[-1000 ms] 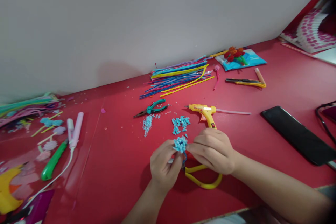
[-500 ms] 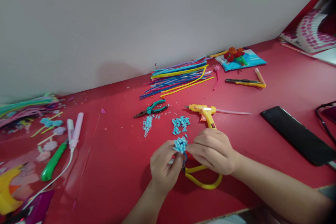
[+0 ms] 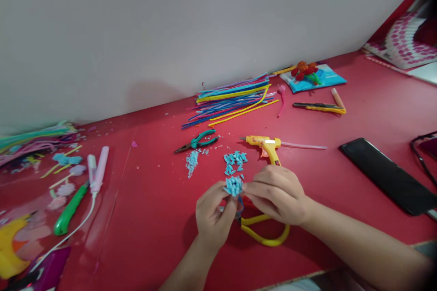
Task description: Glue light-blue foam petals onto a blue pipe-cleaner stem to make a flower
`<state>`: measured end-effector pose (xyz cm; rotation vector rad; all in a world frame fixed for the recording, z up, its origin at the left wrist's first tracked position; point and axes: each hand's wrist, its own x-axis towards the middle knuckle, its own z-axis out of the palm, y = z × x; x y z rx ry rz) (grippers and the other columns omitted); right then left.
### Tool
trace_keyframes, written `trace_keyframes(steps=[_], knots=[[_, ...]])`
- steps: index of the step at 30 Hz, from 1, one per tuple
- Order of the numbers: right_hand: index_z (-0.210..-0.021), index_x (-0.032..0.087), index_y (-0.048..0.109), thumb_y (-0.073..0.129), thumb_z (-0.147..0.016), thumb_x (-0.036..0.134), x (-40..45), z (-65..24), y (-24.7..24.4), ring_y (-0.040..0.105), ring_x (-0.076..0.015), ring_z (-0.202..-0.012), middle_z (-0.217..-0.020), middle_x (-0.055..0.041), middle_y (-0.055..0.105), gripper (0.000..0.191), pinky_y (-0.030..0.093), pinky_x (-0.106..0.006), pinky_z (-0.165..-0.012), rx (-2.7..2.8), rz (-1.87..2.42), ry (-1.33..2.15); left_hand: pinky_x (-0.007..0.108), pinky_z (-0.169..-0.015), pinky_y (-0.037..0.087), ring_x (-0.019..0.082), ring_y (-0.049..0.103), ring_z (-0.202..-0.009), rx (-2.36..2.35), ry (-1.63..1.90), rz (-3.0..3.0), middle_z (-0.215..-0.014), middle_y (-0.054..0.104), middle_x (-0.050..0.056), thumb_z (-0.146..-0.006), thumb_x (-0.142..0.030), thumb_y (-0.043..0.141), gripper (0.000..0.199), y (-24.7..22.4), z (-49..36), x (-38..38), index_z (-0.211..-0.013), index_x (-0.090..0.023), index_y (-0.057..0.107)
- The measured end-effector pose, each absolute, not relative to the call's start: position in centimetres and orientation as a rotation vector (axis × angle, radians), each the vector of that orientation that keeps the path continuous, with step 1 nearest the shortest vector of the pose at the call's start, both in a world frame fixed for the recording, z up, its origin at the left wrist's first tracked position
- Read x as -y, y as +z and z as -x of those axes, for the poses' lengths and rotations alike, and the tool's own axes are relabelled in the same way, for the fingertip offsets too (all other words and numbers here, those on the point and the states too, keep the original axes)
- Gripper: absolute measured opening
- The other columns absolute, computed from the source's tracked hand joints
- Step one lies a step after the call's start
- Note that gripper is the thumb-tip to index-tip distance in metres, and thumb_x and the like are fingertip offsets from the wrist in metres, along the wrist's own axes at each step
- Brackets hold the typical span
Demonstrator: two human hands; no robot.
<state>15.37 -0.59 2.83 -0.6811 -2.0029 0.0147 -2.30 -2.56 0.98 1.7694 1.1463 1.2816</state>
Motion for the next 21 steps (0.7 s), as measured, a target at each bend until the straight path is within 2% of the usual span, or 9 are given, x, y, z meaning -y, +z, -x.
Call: trace_keyframes(steps=[7, 17, 21], knots=[[-0.095, 0.014, 0.061, 0.06, -0.078, 0.012, 0.51, -15.14, 2.5, 0.055, -0.0135, -0.065, -0.076, -0.0052, 0.063, 0.016, 0.048, -0.026, -0.06, 2.014, 0.701, 0.028, 0.017, -0.04, 0.047, 0.01, 0.056, -0.042, -1.105, 1.203, -1.59, -0.055, 0.058, -0.002, -0.081, -0.016, 0.053, 0.012, 1.36, 2.03, 2.54, -0.075, -0.017, 0.064], [-0.09, 0.016, 0.06, 0.054, -0.082, 0.013, 0.45, -15.03, 2.84, 0.055, -0.0127, -0.061, -0.072, -0.004, 0.062, 0.011, 0.047, -0.025, -0.057, 1.999, 0.715, 0.005, 0.02, -0.048, 0.049, 0.011, 0.058, -0.048, -1.133, 1.192, -1.71, -0.061, 0.06, 0.0, -0.079, -0.013, 0.054, 0.011, 0.63, 2.37, 2.7, -0.073, -0.017, 0.062], [-0.097, 0.015, 0.058, 0.06, -0.077, 0.012, 0.59, -14.87, 2.85, 0.057, -0.0143, -0.069, -0.078, -0.0058, 0.062, 0.02, 0.049, -0.027, -0.062, 1.932, 0.725, 0.162, 0.019, -0.048, 0.048, 0.01, 0.057, -0.047, -1.15, 1.217, -1.792, -0.061, 0.061, -0.001, -0.08, -0.011, 0.052, 0.012, 0.65, 2.33, 2.61, -0.077, -0.018, 0.062]])
